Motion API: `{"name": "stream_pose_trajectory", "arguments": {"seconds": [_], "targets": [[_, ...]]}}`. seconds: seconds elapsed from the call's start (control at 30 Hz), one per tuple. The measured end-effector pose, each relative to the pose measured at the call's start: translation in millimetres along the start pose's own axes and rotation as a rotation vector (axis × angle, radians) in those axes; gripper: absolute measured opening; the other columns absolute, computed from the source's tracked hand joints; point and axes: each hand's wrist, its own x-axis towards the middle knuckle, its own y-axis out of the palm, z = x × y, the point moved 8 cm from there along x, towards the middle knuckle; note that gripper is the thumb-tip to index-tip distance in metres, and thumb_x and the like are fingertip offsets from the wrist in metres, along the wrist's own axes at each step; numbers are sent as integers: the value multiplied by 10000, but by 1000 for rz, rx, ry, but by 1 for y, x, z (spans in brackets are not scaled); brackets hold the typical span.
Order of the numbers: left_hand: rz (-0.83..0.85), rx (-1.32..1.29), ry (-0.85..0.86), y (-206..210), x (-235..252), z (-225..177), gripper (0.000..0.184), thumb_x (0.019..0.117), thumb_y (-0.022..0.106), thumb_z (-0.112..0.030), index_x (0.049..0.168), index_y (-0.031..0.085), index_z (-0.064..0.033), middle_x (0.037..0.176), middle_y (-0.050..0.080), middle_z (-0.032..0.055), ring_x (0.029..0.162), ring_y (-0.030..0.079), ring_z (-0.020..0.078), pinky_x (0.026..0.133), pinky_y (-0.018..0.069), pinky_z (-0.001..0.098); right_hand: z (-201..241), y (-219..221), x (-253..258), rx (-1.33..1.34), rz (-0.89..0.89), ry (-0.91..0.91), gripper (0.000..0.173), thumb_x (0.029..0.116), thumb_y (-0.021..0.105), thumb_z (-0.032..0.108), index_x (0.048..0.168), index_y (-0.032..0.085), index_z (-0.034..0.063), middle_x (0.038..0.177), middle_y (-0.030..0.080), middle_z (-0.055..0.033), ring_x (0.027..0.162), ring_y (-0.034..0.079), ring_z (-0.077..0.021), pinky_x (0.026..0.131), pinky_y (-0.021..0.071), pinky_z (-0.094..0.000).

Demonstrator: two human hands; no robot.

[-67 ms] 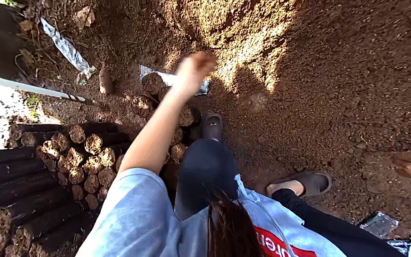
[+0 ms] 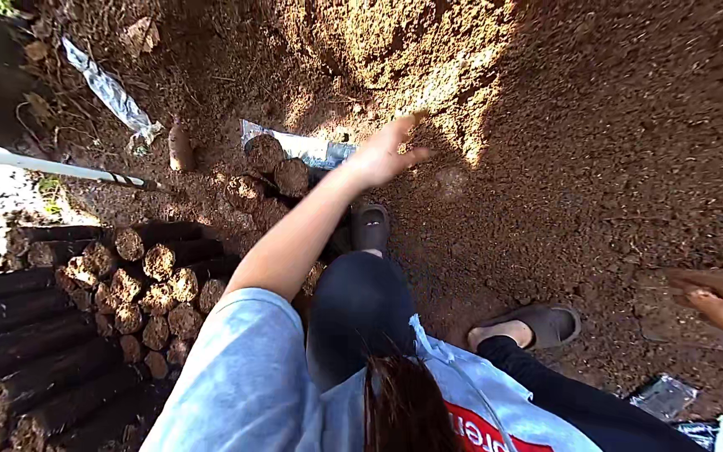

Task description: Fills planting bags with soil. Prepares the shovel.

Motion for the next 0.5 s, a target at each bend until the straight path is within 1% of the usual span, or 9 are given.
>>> {"name": "stream_pose_trajectory", "arguments": {"seconds": [0.03, 0.1, 0.17, 0.27, 0.33, 0.37, 0.4, 0.43, 0.5], "targets": [[79, 40, 36, 24, 17, 5, 571, 1029, 644, -273, 1526, 472, -49, 1485, 562, 180, 1337, 579, 301, 1141, 446, 509, 4, 1, 4, -7, 9, -9, 575, 1082, 386, 380, 1520, 435, 11, 1510, 461, -295, 1349, 519, -411, 1119, 404, -564], [125, 138, -6, 54, 47, 48, 410, 1036, 630, -292, 1367, 641, -50, 1328, 670, 184, 1262, 629, 335, 1106, 459, 565, 5, 1, 10, 0, -7, -5, 553, 1086, 404, 358, 1513, 448, 9, 1500, 476, -294, 1337, 530, -412, 1123, 401, -562], [105, 253, -235, 65, 67, 124, 376, 1046, 577, -291, 1283, 672, -15, 1253, 686, 228, 1215, 643, 400, 1049, 482, 627, -1, -2, 16, 5, -38, 7, 545, 1077, 413, 356, 1509, 464, 28, 1498, 489, -275, 1343, 526, -400, 1127, 394, -559], [134, 406, -658, 63, 64, 218, 415, 999, 626, -245, 1269, 632, 70, 1362, 577, 337, 1279, 559, 515, 996, 471, 709, -10, -2, 26, -48, -79, 64, 507, 1087, 423, 329, 1504, 485, 47, 1489, 502, -273, 1349, 522, -421, 1125, 378, -603], [114, 436, -840, 59, 55, 256, 494, 936, 693, -183, 1363, 590, 42, 1526, 385, 383, 1363, 443, 576, 995, 460, 738, -19, 5, 32, -79, -64, 93, 496, 1091, 424, 316, 1498, 492, 42, 1487, 506, -274, 1359, 514, -429, 1133, 366, -618], [82, 427, -894, 55, 54, 267, 546, 930, 698, -160, 1444, 564, -37, 1594, 281, 383, 1406, 376, 599, 1012, 443, 746, -22, 9, 35, -84, -52, 97, 495, 1088, 424, 317, 1490, 500, 38, 1479, 515, -271, 1358, 515, -427, 1132, 367, -618], [49, 407, -932, 51, 56, 272, 591, 934, 695, -150, 1501, 532, -111, 1610, 238, 387, 1431, 319, 617, 1029, 417, 756, -26, 14, 36, -83, -40, 102, 492, 1086, 429, 321, 1485, 508, 45, 1473, 525, -262, 1354, 522, -419, 1128, 375, -615], [37, 391, -955, 49, 61, 276, 634, 932, 697, -154, 1533, 497, -133, 1608, 238, 390, 1432, 309, 622, 1036, 399, 767, -31, 17, 38, -79, -29, 109, 492, 1084, 439, 332, 1483, 514, 54, 1470, 531, -254, 1352, 526, -416, 1126, 379, -617], [66, 387, -938, 51, 71, 283, 716, 920, 694, -170, 1580, 420, -141, 1575, 328, 375, 1378, 404, 608, 992, 414, 781, -39, 22, 40, -93, -11, 118, 502, 1079, 440, 352, 1486, 519, 69, 1477, 532, -241, 1359, 523, -410, 1128, 372, -621]]}}
